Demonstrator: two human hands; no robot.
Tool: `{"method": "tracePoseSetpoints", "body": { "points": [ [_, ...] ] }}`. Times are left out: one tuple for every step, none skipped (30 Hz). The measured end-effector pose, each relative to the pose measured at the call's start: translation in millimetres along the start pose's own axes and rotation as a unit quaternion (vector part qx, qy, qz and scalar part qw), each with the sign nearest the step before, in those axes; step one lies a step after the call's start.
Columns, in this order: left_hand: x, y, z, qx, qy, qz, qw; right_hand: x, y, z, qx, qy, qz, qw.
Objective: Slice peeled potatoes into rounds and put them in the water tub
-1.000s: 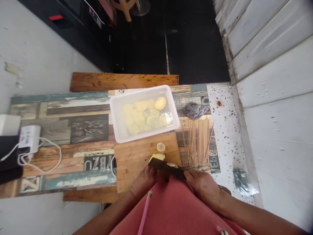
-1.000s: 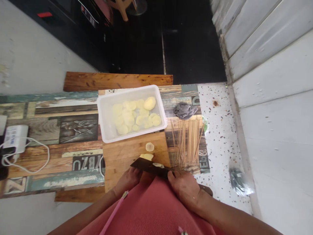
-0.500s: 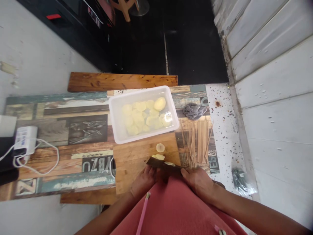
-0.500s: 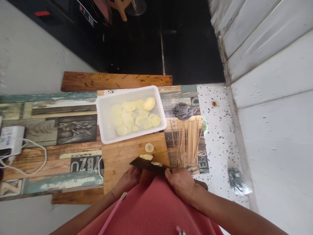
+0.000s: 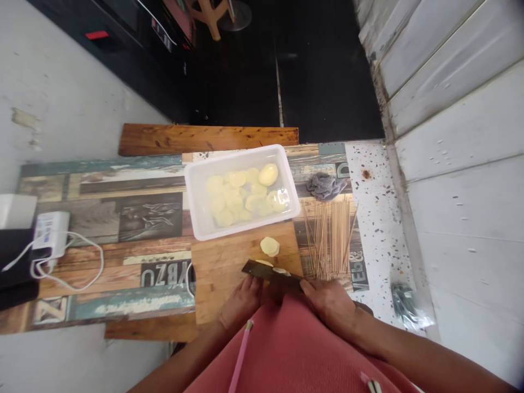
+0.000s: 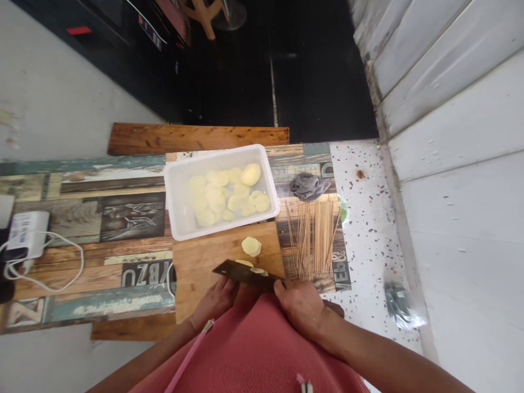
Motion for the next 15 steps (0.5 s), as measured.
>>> {"method": "tracePoseSetpoints", "body": {
  "points": [
    [-0.3,0.4,-0.4,0.001,-0.015,-0.003,1.0,2.3,-1.7,-6.6,0.003,0.001,-0.001,1.0],
    [0.1,1.0,-0.8,-0.003,-0.019,-0.003,1.0,3.5,-2.8,-11.9,0.004,0.0,-0.002,1.0],
    [1.2,1.4,-1.2,-0.012,-0.014,-0.002,1.0,3.9,-3.4,-15.7,0.006,-0.002,-0.002,1.0],
    [2.8,1.5,-1.5,-0.022,0.0,0.001,1.0,3.6,-3.3,-18.0,0.006,-0.003,-0.004,1.0],
    [5.0,1.7,-1.9,-0.036,0.023,0.006,0.999,2.6,-2.7,-19.1,0.006,-0.006,-0.005,1.0],
    [7.2,1.9,-2.4,-0.053,0.048,0.013,0.997,1.5,-1.7,-19.2,0.004,-0.009,-0.007,1.0],
    [8.8,2.1,-3.0,-0.07,0.072,0.02,0.995,0.4,-0.7,-18.7,0.002,-0.011,-0.008,1.0],
    [9.7,2.1,-3.6,-0.085,0.091,0.026,0.992,-0.4,0.2,-18.0,0.001,-0.012,-0.009,1.0],
    [9.7,2.1,-4.2,-0.098,0.105,0.03,0.989,-0.9,1.0,-17.1,0.0,-0.013,-0.011,1.0],
    [8.9,1.8,-4.6,-0.107,0.113,0.032,0.987,-1.3,1.4,-16.3,-0.001,-0.014,-0.013,1.0],
    [7.4,1.5,-5.1,-0.113,0.116,0.033,0.986,-1.6,1.7,-15.5,-0.002,-0.016,-0.017,1.0],
    [5.3,0.9,-5.5,-0.113,0.117,0.033,0.986,-2.2,1.9,-14.7,-0.003,-0.021,-0.02,1.0],
    [3.2,0.5,-6.2,-0.112,0.119,0.033,0.986,-3.3,1.9,-13.6,-0.006,-0.029,-0.023,0.999],
    [0.8,0.2,-6.8,-0.109,0.119,0.034,0.986,-4.8,1.9,-12.0,-0.009,-0.038,-0.025,0.999],
    [-1.7,0.1,-7.4,-0.107,0.115,0.034,0.987,-6.7,1.9,-9.6,-0.013,-0.045,-0.027,0.999]
  ]
}}
Point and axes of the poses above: each hand's wrist, its own z-axis towards the middle knuckle, its own x-axis out of the back of the hand, y = z × x, the point moved 5 cm from there along z, towards the middle knuckle, and after that the axes turned 3 degrees about x, right-handed, at the moved point
